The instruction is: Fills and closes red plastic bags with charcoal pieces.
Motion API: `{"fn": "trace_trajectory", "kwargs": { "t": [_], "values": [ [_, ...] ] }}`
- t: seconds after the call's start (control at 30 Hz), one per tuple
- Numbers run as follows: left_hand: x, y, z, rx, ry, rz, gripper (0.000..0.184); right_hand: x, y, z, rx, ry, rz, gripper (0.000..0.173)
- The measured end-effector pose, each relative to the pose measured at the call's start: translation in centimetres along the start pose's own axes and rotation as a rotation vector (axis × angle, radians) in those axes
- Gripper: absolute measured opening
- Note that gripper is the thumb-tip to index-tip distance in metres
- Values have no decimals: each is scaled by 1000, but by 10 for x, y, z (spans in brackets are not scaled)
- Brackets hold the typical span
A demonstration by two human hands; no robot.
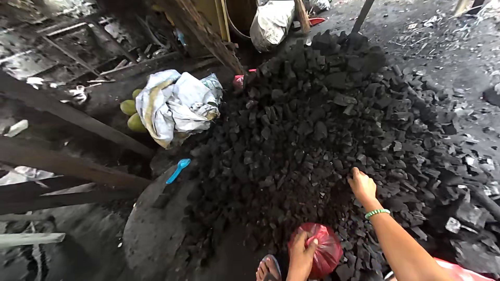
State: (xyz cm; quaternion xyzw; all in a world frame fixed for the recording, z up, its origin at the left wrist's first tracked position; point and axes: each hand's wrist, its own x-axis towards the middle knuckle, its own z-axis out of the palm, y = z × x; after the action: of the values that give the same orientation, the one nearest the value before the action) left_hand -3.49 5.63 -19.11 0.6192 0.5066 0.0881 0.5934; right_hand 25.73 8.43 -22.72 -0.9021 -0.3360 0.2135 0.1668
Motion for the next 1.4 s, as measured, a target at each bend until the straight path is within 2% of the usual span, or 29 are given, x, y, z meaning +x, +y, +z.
{"fn": "trace_trajectory", "kwargs": {
  "t": [0.17,0.27,0.33,0.37,0.4,0.43,0.47,0.5,0.53,0.57,0.63,0.73,0.8,0.87,0.97,1.03,1.1,1.2,1.37,1.4],
  "values": [
    [-4,8,-2,-27,-41,42,22,-13,7,-3,68,67,-3,26],
    [-12,28,0,24,-153,106,21,-22,27,-12,246,73,-30,34],
    [-15,33,2,62,-202,141,22,-38,43,-33,452,84,-21,31],
    [-16,34,3,72,-202,151,23,-53,52,-47,621,169,-1,26],
    [-16,34,3,82,-198,153,24,-70,61,-61,878,331,39,21],
    [-15,34,2,93,-193,151,25,-81,72,-71,1217,577,90,18],
    [-15,33,1,102,-192,148,26,-87,81,-84,1603,809,121,23],
    [-14,30,-1,104,-193,147,27,-97,89,-97,1914,933,80,30],
    [-13,27,-2,99,-197,145,28,-109,89,-103,2040,930,34,32],
    [-11,23,-3,81,-196,144,31,-120,78,-100,2000,847,42,30],
    [-4,14,-3,-23,-165,135,38,-133,48,-75,1579,540,127,21],
    [0,0,-3,-274,16,73,37,-143,23,-26,811,-91,-89,25],
    [5,-13,-4,-309,159,29,33,-144,12,0,389,-363,-231,23],
    [7,-24,-6,-117,193,14,30,-154,8,15,206,-387,-276,25],
    [2,-23,1,204,120,90,29,-170,15,26,238,-122,-247,23],
    [0,-20,12,337,130,174,30,-177,22,27,298,83,-140,23],
    [0,-17,20,467,116,198,30,-179,29,26,311,159,-40,24],
    [2,-17,23,626,43,174,30,-177,31,24,253,-59,-26,24],
    [0,-13,29,646,22,212,26,-168,12,29,375,-474,-102,21],
    [-1,-12,30,645,22,217,26,-167,11,30,400,-507,-121,20]
  ]
}}
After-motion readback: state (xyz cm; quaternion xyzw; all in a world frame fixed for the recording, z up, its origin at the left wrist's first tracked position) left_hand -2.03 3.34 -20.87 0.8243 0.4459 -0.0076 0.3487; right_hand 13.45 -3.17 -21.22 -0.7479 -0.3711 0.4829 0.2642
